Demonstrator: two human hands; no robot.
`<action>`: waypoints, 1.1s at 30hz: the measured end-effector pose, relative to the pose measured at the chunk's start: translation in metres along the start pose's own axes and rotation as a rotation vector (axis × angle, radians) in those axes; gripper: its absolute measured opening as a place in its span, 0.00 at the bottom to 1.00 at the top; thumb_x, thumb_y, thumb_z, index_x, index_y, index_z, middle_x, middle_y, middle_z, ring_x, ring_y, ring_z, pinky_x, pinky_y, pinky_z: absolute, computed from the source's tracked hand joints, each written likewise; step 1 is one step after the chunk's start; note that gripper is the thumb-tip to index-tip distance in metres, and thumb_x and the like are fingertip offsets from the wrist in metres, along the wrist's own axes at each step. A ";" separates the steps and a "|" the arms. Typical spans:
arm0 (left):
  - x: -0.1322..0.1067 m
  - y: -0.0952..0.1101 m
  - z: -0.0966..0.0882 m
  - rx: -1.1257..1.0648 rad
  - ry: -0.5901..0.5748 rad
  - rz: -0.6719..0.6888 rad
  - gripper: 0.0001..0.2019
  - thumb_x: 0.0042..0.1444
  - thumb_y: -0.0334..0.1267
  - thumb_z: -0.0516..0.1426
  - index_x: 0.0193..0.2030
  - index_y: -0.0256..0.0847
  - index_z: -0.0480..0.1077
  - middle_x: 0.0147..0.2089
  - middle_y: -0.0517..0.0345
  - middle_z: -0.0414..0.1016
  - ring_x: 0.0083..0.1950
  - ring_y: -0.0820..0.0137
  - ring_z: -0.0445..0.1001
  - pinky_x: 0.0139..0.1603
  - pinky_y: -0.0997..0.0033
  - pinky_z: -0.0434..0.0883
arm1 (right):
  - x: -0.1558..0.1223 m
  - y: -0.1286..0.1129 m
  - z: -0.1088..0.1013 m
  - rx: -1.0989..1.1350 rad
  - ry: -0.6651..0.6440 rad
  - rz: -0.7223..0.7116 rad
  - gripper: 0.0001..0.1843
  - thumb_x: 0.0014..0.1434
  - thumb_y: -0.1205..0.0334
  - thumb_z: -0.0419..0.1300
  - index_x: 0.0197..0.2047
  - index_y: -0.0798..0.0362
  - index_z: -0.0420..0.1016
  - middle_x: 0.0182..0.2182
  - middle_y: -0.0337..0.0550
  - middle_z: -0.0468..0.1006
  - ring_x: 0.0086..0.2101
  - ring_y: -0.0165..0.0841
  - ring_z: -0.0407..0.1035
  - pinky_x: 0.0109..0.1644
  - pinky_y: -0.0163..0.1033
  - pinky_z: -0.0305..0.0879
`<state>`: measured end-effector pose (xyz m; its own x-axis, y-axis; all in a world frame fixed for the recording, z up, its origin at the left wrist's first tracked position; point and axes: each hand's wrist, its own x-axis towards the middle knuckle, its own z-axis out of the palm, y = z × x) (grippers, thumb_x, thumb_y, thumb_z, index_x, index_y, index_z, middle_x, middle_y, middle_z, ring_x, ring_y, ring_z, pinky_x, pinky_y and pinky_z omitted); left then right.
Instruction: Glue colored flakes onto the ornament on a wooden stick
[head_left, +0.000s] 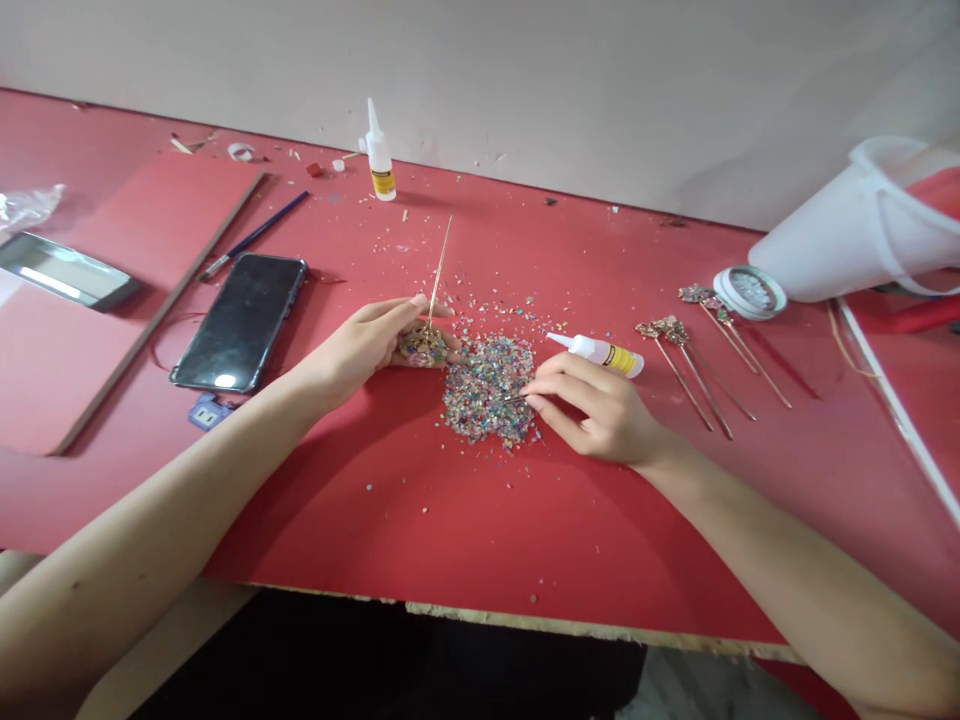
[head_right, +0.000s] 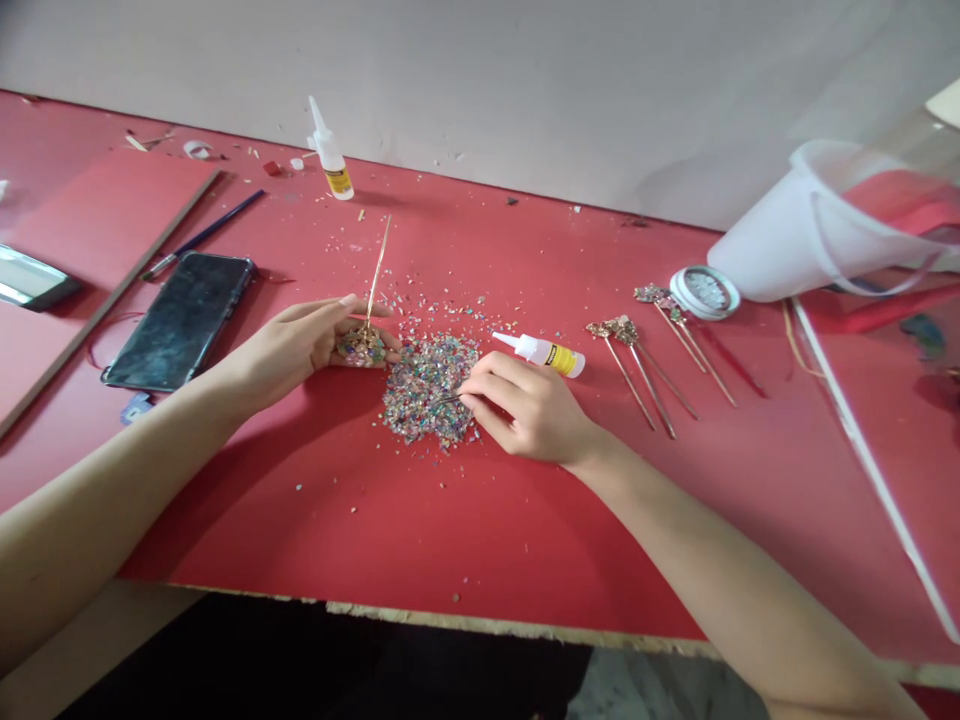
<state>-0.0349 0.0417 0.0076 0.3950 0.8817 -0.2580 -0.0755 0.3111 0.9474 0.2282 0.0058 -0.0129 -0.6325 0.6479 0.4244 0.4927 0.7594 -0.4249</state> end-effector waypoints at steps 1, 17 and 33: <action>0.000 0.000 0.000 -0.001 0.005 -0.004 0.20 0.61 0.45 0.49 0.53 0.34 0.67 0.41 0.46 0.78 0.42 0.64 0.77 0.46 0.65 0.72 | 0.000 0.001 -0.001 -0.004 -0.009 -0.007 0.07 0.57 0.68 0.56 0.39 0.49 0.72 0.33 0.42 0.73 0.34 0.32 0.69 0.38 0.41 0.68; -0.001 0.004 0.004 0.005 0.043 -0.025 0.20 0.62 0.43 0.48 0.55 0.30 0.66 0.41 0.44 0.78 0.41 0.65 0.78 0.47 0.64 0.72 | -0.003 0.004 -0.002 -0.098 -0.081 -0.183 0.08 0.57 0.67 0.57 0.41 0.49 0.72 0.34 0.41 0.75 0.33 0.29 0.70 0.34 0.35 0.67; -0.001 0.004 0.003 0.024 0.015 -0.015 0.20 0.63 0.42 0.47 0.55 0.29 0.66 0.43 0.43 0.78 0.40 0.66 0.77 0.46 0.66 0.72 | 0.000 -0.004 0.000 -0.141 -0.118 -0.259 0.06 0.58 0.68 0.57 0.41 0.54 0.71 0.34 0.43 0.74 0.35 0.29 0.69 0.37 0.35 0.68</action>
<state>-0.0328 0.0405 0.0119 0.3824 0.8821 -0.2751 -0.0475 0.3161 0.9475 0.2265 0.0034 -0.0109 -0.8088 0.4270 0.4044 0.3792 0.9043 -0.1963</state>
